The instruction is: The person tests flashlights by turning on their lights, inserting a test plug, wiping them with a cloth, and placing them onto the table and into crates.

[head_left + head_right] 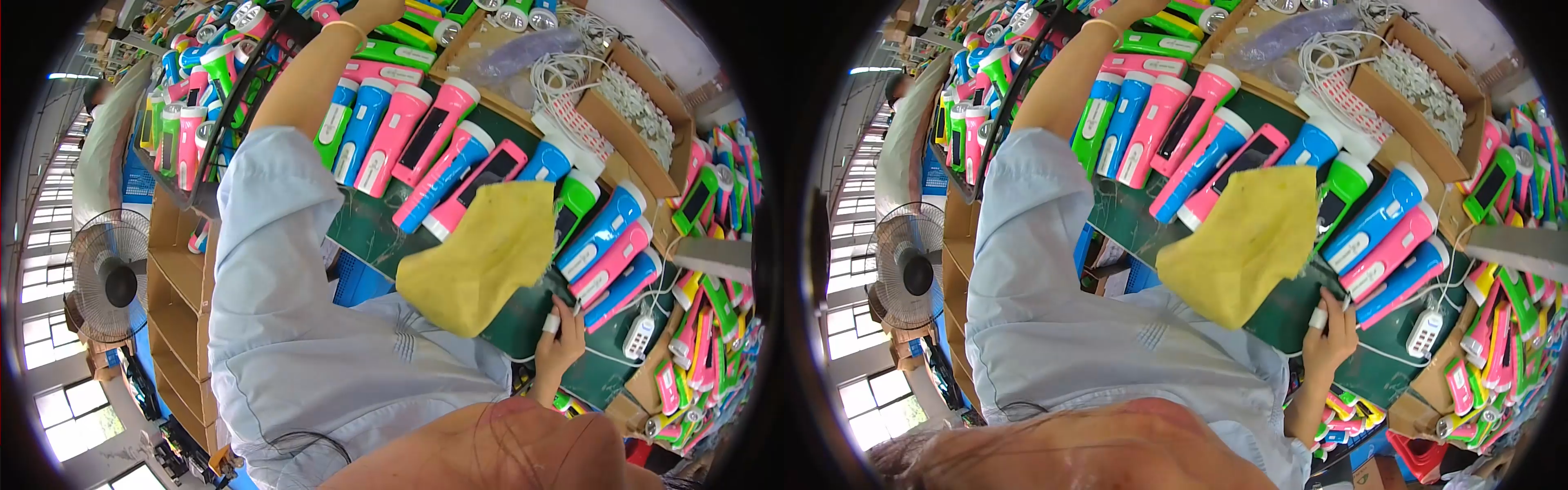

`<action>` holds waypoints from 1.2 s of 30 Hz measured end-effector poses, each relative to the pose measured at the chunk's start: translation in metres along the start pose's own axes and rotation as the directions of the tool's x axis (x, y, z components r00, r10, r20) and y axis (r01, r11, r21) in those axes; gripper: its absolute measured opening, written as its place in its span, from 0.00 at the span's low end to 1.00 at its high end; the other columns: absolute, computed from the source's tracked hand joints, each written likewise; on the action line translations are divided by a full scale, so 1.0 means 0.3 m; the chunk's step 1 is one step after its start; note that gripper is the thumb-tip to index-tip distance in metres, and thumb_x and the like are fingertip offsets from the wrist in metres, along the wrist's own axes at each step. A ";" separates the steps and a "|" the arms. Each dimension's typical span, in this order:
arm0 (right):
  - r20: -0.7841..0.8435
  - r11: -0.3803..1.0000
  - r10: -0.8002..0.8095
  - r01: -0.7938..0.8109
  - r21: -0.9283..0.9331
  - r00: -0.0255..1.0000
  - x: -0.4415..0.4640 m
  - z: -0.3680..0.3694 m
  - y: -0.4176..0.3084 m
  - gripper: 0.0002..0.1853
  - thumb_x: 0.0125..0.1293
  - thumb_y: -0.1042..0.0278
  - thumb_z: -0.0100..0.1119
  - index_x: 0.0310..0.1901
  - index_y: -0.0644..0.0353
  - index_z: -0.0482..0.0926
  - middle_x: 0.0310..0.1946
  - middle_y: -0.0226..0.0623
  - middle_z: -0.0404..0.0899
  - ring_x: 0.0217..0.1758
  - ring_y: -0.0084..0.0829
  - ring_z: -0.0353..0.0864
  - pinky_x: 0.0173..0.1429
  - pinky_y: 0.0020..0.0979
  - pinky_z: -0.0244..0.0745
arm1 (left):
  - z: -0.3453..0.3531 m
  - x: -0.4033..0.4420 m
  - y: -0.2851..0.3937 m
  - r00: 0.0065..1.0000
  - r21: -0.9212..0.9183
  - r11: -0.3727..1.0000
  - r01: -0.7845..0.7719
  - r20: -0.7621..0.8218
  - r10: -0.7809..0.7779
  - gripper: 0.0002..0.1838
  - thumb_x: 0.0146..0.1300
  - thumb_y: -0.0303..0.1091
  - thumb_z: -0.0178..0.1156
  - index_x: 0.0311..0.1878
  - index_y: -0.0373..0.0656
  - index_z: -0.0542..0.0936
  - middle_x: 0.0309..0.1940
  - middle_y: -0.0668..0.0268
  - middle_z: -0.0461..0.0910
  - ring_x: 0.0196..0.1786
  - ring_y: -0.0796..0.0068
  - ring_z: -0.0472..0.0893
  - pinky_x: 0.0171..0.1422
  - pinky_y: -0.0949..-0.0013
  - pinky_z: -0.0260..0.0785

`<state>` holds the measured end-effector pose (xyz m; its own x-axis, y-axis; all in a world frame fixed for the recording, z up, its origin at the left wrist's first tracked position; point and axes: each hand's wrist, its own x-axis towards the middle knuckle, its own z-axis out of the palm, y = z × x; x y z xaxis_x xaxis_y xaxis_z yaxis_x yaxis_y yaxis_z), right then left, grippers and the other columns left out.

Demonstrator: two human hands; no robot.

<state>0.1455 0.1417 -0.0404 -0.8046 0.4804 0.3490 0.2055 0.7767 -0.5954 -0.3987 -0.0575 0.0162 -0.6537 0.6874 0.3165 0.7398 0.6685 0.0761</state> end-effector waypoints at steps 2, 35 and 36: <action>0.030 0.992 0.107 -0.109 0.067 0.994 0.009 -0.001 -0.005 0.09 0.57 0.79 0.56 0.39 0.61 0.81 0.28 0.42 0.74 0.28 0.36 0.73 0.32 0.31 0.69 | -0.048 0.067 0.058 0.974 -0.119 0.992 -0.052 0.215 0.077 0.21 0.53 0.35 0.62 0.50 0.36 0.75 0.48 0.51 0.77 0.51 0.50 0.74 0.54 0.57 0.67; 0.008 0.981 0.027 -0.028 0.191 1.000 0.014 -0.017 0.011 0.08 0.55 0.80 0.56 0.36 0.63 0.81 0.25 0.40 0.73 0.26 0.35 0.73 0.30 0.29 0.67 | 0.204 0.223 0.005 0.943 0.181 0.983 0.027 0.321 -0.085 0.20 0.53 0.42 0.56 0.50 0.50 0.78 0.46 0.52 0.78 0.47 0.53 0.78 0.54 0.55 0.68; 0.001 0.981 0.018 -0.018 0.192 1.000 0.017 -0.014 0.012 0.08 0.55 0.80 0.56 0.36 0.63 0.81 0.24 0.40 0.73 0.26 0.34 0.73 0.30 0.29 0.67 | 0.192 0.210 0.007 0.967 0.186 0.982 0.009 0.248 -0.056 0.20 0.52 0.41 0.57 0.50 0.50 0.78 0.47 0.50 0.77 0.48 0.52 0.77 0.55 0.54 0.68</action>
<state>0.1446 0.1485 -0.0378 -0.8015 0.4937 0.3373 0.1092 0.6755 -0.7292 -0.4474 0.0036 -0.0180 -0.7131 0.6978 0.0675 0.6912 0.7159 -0.0985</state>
